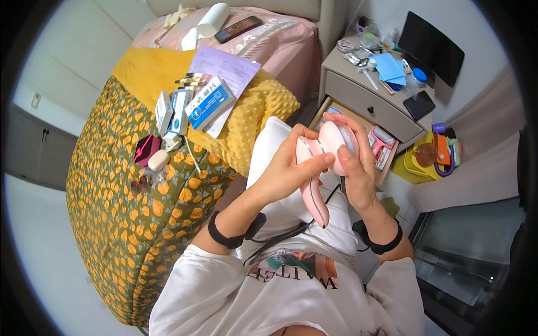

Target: The person opens a bedside drawer and removes several items including a face mask, a small bottle, a pink device, and a white remote. They place these items on the bed, then wipe the inside of the drawer with a cloth. Finally, they place a document and a box back into the drawer.

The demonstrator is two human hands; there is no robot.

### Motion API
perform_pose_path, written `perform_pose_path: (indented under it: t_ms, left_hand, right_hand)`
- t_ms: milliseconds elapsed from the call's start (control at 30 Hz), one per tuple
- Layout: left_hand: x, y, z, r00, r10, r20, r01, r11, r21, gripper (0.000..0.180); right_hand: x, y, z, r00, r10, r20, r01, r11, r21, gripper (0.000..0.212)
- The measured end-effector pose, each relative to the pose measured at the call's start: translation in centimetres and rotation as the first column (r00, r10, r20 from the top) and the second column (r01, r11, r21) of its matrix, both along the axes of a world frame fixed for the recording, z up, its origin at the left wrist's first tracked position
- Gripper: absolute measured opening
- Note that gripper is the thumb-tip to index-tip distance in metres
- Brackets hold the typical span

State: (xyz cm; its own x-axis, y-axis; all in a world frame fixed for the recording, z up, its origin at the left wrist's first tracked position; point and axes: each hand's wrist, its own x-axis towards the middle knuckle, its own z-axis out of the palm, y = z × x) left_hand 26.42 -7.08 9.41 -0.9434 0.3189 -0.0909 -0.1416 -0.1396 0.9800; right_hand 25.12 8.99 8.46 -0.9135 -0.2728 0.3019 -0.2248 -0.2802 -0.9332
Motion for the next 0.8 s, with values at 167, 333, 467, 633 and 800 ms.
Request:
perform_pose_path:
  t_ms: [167, 333, 467, 633, 800]
  left_hand:
    - [0.6, -1.6, 0.3, 0.925, 0.044, -0.377, -0.143, 0.961, -0.238, 0.048]
    - [1.5, -3.8, 0.8, 0.804, 0.015, -0.595, -0.290, 0.883, -0.369, 0.054]
    - [1.7, -5.5, 0.7, 0.728, 0.037, -0.685, -0.344, 0.883, -0.319, 0.058]
    - [2.1, -6.2, 0.6, 0.821, 0.279, -0.499, -0.315, 0.949, 0.012, 0.057]
    - [2.8, -6.7, 0.4, 0.939, 0.325, -0.112, -0.283, 0.916, 0.285, 0.051]
  right_hand:
    - [-0.9, -2.2, -0.1, 0.994, 0.066, 0.083, -0.061, 0.996, -0.064, 0.056]
    - [-0.7, -4.0, 1.0, 0.953, 0.211, 0.216, -0.183, 0.973, -0.140, 0.060]
    - [-0.3, -5.7, 1.8, 0.960, 0.214, 0.181, -0.192, 0.973, -0.130, 0.060]
    - [-0.6, -7.6, 2.6, 0.983, 0.120, -0.139, -0.107, 0.989, 0.101, 0.069]
    - [-0.4, -9.6, 3.1, 0.943, 0.084, -0.323, -0.020, 0.980, 0.197, 0.071]
